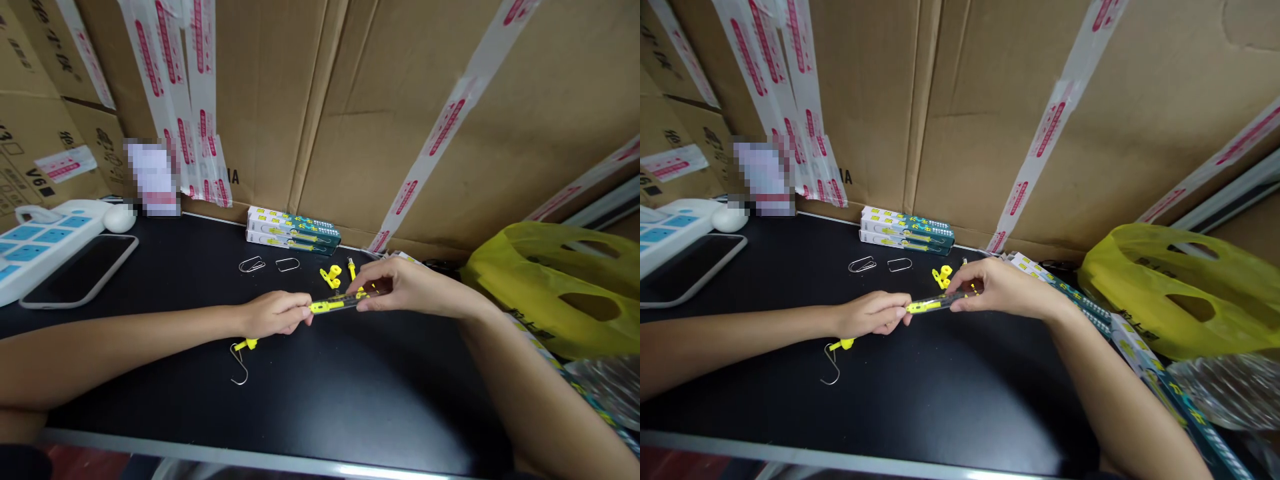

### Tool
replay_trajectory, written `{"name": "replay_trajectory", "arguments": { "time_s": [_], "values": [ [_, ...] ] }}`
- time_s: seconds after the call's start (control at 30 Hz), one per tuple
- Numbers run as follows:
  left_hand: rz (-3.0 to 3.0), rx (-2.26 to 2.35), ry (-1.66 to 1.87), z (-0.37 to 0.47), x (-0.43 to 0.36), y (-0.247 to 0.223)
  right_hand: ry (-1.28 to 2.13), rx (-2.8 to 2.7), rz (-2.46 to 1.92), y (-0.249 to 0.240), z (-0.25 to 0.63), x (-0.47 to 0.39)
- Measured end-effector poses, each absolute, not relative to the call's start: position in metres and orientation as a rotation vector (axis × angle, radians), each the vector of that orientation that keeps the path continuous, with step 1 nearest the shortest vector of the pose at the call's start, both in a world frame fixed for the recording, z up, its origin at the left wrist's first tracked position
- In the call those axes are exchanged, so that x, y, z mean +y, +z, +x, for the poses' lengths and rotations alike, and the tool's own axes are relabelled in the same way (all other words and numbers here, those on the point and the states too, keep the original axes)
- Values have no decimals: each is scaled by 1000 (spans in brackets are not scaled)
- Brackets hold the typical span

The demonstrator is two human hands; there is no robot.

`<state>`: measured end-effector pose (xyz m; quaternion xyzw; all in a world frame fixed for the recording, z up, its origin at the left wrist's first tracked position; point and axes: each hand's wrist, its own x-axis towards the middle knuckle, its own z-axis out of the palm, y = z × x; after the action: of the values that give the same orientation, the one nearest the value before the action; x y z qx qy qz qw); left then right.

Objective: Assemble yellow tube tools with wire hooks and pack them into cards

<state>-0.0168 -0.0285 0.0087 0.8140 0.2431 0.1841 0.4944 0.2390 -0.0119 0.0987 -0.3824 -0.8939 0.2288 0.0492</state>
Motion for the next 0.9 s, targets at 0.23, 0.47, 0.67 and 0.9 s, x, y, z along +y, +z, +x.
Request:
{"name": "replay_trajectory", "arguments": {
  "time_s": [0.23,0.47,0.67,0.9],
  "values": [
    [1902,519,421,-17,-27,12,740,-2735,-1135,101,239,-13],
    [1973,460,338,-16,-37,15,788,-2716,-1119,100,237,-14],
    [1934,472,308,-16,-37,16,783,-2721,-1132,103,241,-15],
    [1899,509,281,-15,-36,18,787,-2745,-1150,105,242,-18]
  ]
}}
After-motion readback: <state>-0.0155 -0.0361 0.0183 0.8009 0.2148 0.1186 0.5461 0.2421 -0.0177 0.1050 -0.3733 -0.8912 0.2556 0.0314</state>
